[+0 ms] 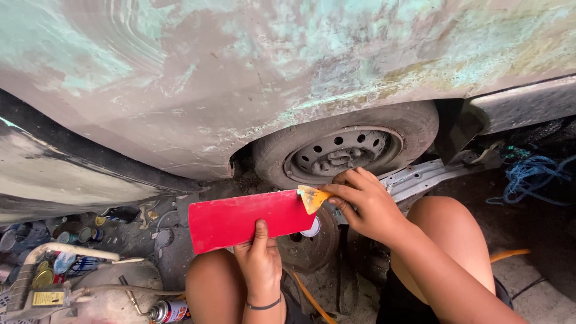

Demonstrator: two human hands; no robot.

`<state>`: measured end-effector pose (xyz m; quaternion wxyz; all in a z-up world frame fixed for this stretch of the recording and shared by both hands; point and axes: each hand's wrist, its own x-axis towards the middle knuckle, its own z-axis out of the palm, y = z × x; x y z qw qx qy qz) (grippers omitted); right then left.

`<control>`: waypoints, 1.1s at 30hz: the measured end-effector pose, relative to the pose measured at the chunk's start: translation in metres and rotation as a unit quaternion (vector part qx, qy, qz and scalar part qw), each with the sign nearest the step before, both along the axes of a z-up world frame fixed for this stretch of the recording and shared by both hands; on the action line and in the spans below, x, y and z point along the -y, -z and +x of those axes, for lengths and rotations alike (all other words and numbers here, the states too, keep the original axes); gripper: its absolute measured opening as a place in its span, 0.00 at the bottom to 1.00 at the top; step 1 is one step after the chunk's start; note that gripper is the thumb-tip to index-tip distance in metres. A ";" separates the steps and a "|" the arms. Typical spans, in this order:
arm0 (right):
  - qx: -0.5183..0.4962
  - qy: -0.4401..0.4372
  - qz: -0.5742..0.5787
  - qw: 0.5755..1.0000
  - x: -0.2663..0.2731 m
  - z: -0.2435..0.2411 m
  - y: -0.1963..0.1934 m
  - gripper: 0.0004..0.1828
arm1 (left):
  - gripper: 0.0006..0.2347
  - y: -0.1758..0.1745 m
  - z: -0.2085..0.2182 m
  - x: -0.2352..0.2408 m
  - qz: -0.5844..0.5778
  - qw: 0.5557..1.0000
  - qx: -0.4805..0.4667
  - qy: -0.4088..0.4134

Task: The person is applying a light-colored body filler to the lower side panel of a car using a red plastic spreader and a small yellow scraper. They scoop the filler from the spreader and smooth it onto the car's surface near the wheel well.

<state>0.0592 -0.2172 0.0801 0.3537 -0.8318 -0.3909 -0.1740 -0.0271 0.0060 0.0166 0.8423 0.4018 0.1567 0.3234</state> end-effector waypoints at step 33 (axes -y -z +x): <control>-0.193 0.199 -0.052 0.959 -0.001 0.024 0.016 0.12 | 0.18 0.031 0.029 -0.002 0.025 0.998 0.035 0.037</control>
